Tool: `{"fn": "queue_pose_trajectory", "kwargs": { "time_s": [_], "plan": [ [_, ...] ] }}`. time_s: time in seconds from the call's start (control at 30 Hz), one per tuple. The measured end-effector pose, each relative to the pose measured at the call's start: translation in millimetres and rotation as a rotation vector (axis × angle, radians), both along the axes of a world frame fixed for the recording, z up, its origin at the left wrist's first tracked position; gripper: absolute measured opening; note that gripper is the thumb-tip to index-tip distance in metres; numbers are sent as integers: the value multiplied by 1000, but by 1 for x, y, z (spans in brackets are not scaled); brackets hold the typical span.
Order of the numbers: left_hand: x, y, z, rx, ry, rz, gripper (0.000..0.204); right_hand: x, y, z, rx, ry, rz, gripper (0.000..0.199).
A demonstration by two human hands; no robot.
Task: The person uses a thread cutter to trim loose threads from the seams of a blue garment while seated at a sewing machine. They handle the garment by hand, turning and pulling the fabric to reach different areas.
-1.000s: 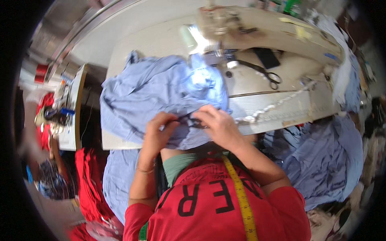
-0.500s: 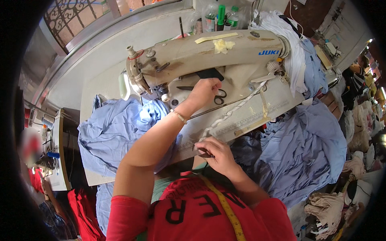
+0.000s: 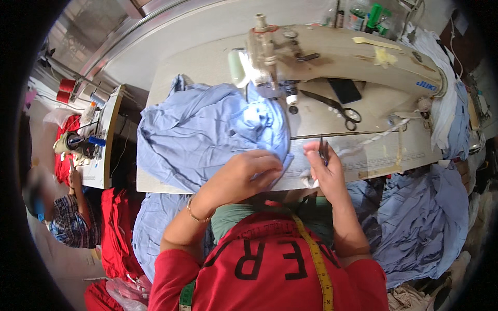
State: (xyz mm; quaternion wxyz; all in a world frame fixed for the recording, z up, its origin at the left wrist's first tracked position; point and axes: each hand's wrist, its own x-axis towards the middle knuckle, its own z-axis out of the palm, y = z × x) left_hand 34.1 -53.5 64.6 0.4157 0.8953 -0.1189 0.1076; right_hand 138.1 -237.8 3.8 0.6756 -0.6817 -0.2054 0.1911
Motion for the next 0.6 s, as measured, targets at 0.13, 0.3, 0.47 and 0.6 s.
{"fn": "queue_pose_trajectory", "kwargs": {
  "time_s": [0.13, 0.3, 0.47, 0.6],
  "plan": [
    [-49, 42, -41, -69, -69, 385, 16, -13, 62, 29, -258, -427, 137, 32],
    [-53, 56, -61, -54, -69, 448, 19, -16, 109, 10, -573, -557, 163, 35],
    [-47, 52, -64, -18, -71, 493, 23, -1, 103, -17, -112, -173, 194, 21],
    [-40, 44, -56, -17, -62, 512, 28, -7, 95, 6, -47, 138, 229, 18]
  ]
}}
